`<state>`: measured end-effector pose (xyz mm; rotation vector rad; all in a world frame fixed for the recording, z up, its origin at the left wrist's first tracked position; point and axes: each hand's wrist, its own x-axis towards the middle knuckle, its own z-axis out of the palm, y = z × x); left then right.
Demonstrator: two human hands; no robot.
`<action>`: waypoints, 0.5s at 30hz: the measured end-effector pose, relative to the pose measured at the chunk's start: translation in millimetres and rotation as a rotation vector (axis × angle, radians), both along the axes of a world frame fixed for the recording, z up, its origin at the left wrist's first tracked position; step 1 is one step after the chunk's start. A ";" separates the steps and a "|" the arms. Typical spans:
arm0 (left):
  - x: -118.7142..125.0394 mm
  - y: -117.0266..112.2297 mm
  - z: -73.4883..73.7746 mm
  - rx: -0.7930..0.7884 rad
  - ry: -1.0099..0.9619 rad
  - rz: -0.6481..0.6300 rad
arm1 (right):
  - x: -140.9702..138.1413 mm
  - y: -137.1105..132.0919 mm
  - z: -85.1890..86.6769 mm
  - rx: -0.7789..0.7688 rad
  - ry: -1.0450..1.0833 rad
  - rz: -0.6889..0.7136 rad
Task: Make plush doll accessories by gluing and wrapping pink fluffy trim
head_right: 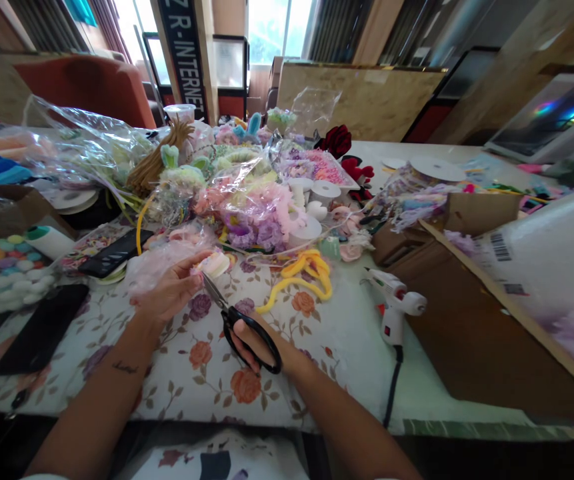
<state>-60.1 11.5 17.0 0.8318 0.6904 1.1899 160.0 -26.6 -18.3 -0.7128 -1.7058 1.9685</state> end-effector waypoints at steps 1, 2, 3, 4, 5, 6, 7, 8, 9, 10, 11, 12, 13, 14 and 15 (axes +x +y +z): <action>0.3 -0.3 0.1 -0.002 -0.001 -0.003 | 0.1 0.1 0.0 0.004 -0.003 -0.002; 0.6 -0.5 -0.1 -0.004 -0.003 -0.006 | 0.0 0.1 0.5 0.005 -0.006 -0.006; 0.9 -0.5 -0.6 -0.007 -0.008 -0.005 | -0.3 0.0 1.4 0.005 -0.008 -0.009; 1.2 -0.3 -1.5 -0.012 -0.016 -0.003 | -0.8 -0.1 2.8 0.010 -0.009 -0.005; 1.3 0.4 -2.9 -0.018 -0.029 0.004 | -1.3 -0.1 4.7 0.018 -0.007 0.003; 1.3 1.5 -4.6 -0.024 -0.048 0.018 | -1.7 0.1 7.1 0.032 -0.005 0.014; 1.1 3.0 -6.5 -0.034 -0.072 0.041 | -1.7 0.7 9.9 0.053 -0.007 0.027; 0.8 4.8 -8.5 -0.047 -0.104 0.076 | -1.1 1.8 13.0 0.077 -0.016 0.043; 0.4 6.7 -10.2 -0.061 -0.143 0.120 | 0.7 3.8 16.4 0.097 -0.036 0.056; 0.1 8.5 -11.5 -0.074 -0.187 0.169 | 3.7 6.8 20.0 0.107 -0.067 0.066; 0.0 10.0 -12.2 -0.087 -0.232 0.216 | 8.4 10.7 23.6 0.116 -0.107 0.065; 0.0 11.0 -12.3 -0.098 -0.274 0.254 | 14.9 15.5 27.2 0.136 -0.156 0.047; 0.2 11.4 -11.9 -0.104 -0.310 0.279 | 23.0 20.9 30.7 0.163 -0.212 0.013; 0.7 11.3 -11.2 -0.106 -0.336 0.290 | 32.6 26.5 34.1 0.202 -0.271 -0.036; 1.3 10.9 -10.5 -0.109 -0.352 0.290 | 43.2 31.8 37.4 0.253 -0.330 -0.082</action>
